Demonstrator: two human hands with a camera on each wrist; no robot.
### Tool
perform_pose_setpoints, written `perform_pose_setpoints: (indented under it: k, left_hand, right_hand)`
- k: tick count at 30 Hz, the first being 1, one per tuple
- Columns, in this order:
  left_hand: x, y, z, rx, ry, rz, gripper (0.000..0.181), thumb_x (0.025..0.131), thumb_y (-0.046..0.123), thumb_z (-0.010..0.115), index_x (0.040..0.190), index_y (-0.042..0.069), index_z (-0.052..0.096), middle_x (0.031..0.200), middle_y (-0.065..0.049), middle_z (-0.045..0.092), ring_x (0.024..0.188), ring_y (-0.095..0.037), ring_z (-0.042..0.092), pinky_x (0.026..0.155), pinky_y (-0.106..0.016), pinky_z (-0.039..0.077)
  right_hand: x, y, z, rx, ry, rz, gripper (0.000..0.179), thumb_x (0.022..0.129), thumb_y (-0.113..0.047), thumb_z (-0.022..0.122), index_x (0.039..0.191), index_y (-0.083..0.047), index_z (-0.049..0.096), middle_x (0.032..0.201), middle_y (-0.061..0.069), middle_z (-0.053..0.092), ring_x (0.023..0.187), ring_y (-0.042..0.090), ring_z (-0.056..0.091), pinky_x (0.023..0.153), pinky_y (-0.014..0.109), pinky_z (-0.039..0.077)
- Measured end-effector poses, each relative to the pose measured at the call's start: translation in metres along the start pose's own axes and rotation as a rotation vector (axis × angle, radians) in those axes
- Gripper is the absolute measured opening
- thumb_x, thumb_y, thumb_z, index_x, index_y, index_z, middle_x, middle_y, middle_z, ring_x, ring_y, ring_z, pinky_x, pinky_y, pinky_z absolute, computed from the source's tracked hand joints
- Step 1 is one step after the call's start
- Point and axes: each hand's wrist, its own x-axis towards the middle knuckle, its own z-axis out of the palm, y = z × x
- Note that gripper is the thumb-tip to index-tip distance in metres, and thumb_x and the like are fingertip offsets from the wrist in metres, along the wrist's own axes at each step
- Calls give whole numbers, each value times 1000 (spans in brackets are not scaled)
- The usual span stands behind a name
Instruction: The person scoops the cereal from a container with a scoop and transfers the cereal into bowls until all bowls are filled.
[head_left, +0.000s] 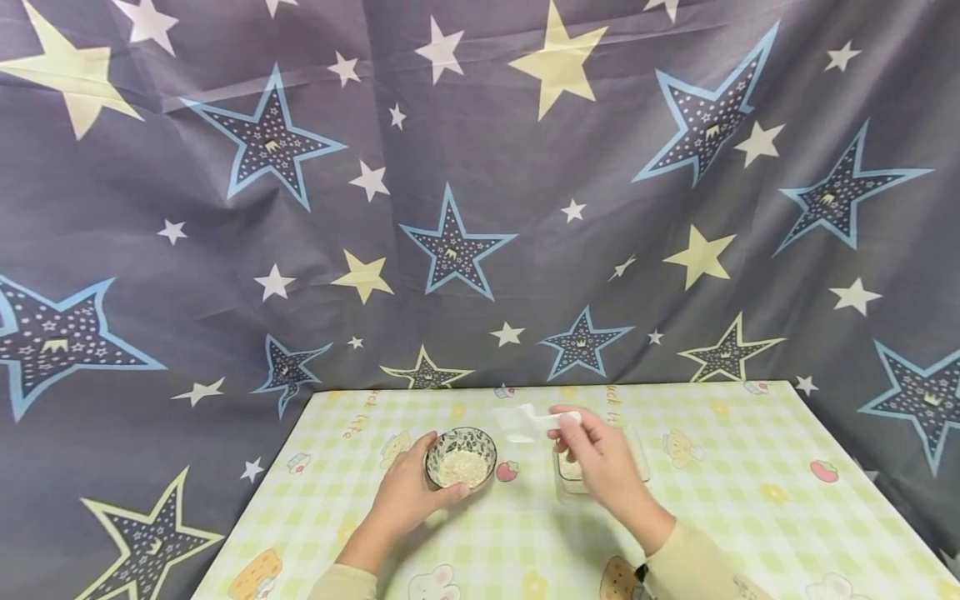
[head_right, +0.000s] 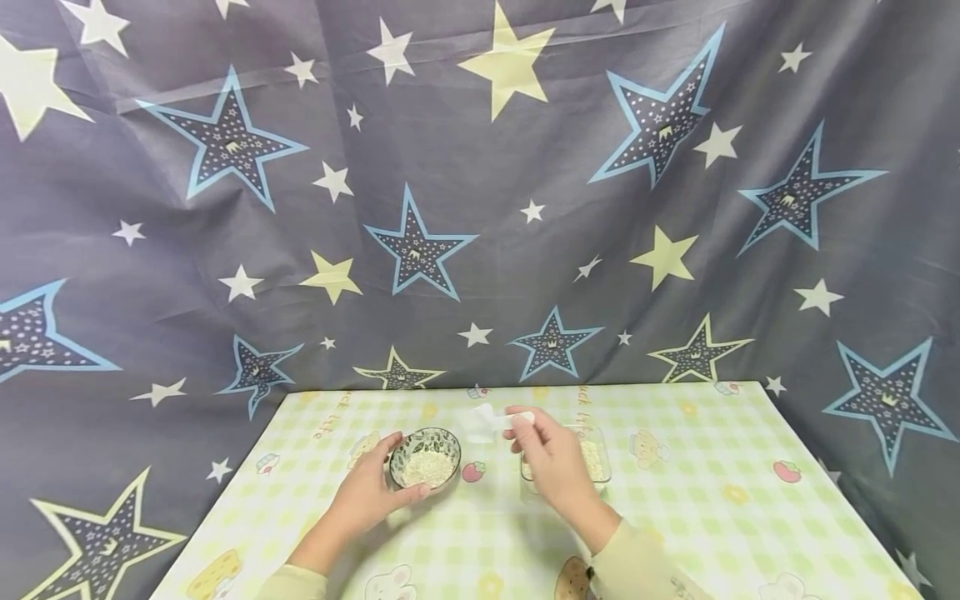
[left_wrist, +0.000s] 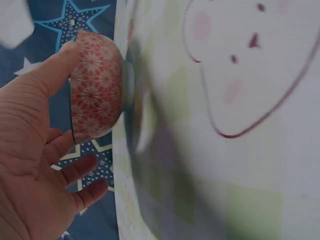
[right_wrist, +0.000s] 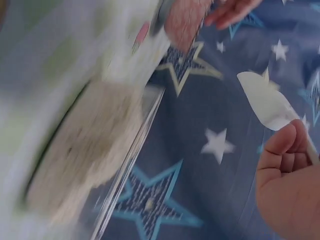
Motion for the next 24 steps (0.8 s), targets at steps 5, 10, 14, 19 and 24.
perform_pose_setpoints:
  k: [5, 10, 14, 19, 24]
  left_hand:
    - [3, 14, -1, 27, 16, 47, 110, 78, 60, 91, 162, 7, 44, 153, -19, 59, 140, -43, 53, 116, -69, 45]
    - [8, 40, 8, -2, 2, 114, 106, 80, 58, 90, 163, 12, 43, 157, -16, 56, 148, -43, 48, 120, -70, 41]
    - [10, 57, 16, 16, -16, 183, 103, 82, 56, 90, 163, 13, 43, 157, -16, 57, 148, -41, 47, 120, -70, 40]
    - [13, 75, 28, 20, -60, 224, 103, 82, 57, 89, 163, 12, 44, 156, -17, 57, 148, -40, 48, 121, -67, 41]
    - [19, 97, 46, 17, -121, 261, 101, 84, 54, 88, 163, 12, 43, 158, -15, 57, 149, -37, 48, 124, -62, 41]
  right_hand:
    - [1, 11, -46, 132, 134, 175, 33, 114, -19, 52, 127, 6, 69, 88, -2, 80, 71, 6, 68, 63, 24, 61]
    - [-7, 26, -87, 160, 211, 233, 30, 115, -23, 52, 121, -2, 71, 85, -10, 78, 71, 6, 68, 61, 23, 59]
    - [-13, 34, -106, 151, 224, 260, 27, 114, -26, 52, 117, -9, 72, 85, -9, 78, 71, 5, 68, 61, 22, 59]
    - [-19, 44, -120, 94, 215, 293, 30, 115, -29, 51, 122, -6, 70, 87, -11, 79, 72, 5, 69, 62, 22, 59]
    - [-24, 53, -129, 36, 204, 332, 39, 115, -29, 49, 131, 3, 66, 87, -15, 78, 73, 4, 70, 63, 23, 60]
